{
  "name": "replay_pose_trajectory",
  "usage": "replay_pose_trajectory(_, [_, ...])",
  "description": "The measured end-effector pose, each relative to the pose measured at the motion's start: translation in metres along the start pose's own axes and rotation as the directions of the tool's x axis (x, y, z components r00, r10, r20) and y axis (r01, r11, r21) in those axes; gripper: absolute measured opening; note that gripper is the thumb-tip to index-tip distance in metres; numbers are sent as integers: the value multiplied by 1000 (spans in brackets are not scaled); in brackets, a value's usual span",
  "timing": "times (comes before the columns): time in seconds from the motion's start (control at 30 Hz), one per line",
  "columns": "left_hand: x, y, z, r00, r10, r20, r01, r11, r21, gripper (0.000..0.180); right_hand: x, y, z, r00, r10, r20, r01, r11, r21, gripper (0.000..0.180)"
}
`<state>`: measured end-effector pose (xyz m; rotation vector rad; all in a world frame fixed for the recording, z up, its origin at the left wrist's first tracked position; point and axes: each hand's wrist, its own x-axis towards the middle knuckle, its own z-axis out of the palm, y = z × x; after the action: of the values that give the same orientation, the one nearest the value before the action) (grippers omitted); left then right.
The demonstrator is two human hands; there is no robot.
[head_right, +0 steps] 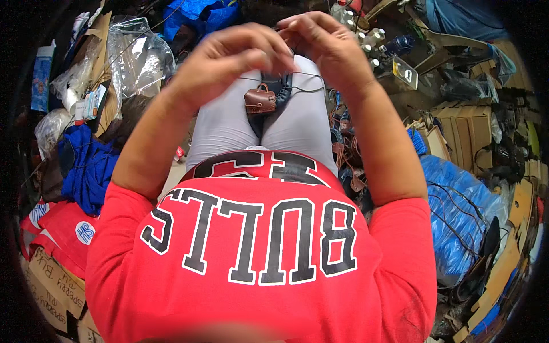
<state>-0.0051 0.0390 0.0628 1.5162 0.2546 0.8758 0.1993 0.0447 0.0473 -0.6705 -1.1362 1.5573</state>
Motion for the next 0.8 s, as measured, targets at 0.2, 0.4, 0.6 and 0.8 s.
replay_pose_trajectory(0.2, [-68,-22,-25,927,-361,-101,349,735,582,13,-59,0,-15,906,416,82,-166,527,-833,19])
replay_pose_trajectory(0.4, [-164,88,-253,840,5,-542,535,159,830,22,-146,-67,-203,916,107,-387,-400,166,-901,23])
replay_pose_trajectory(0.6, [-264,251,-396,435,341,-833,791,-588,172,41,-316,-271,-384,634,-201,-747,-684,-597,-420,34])
replay_pose_trajectory(0.8, [-140,37,-212,836,23,-548,522,273,808,40,-182,-88,-247,774,79,-629,-616,-140,-775,46])
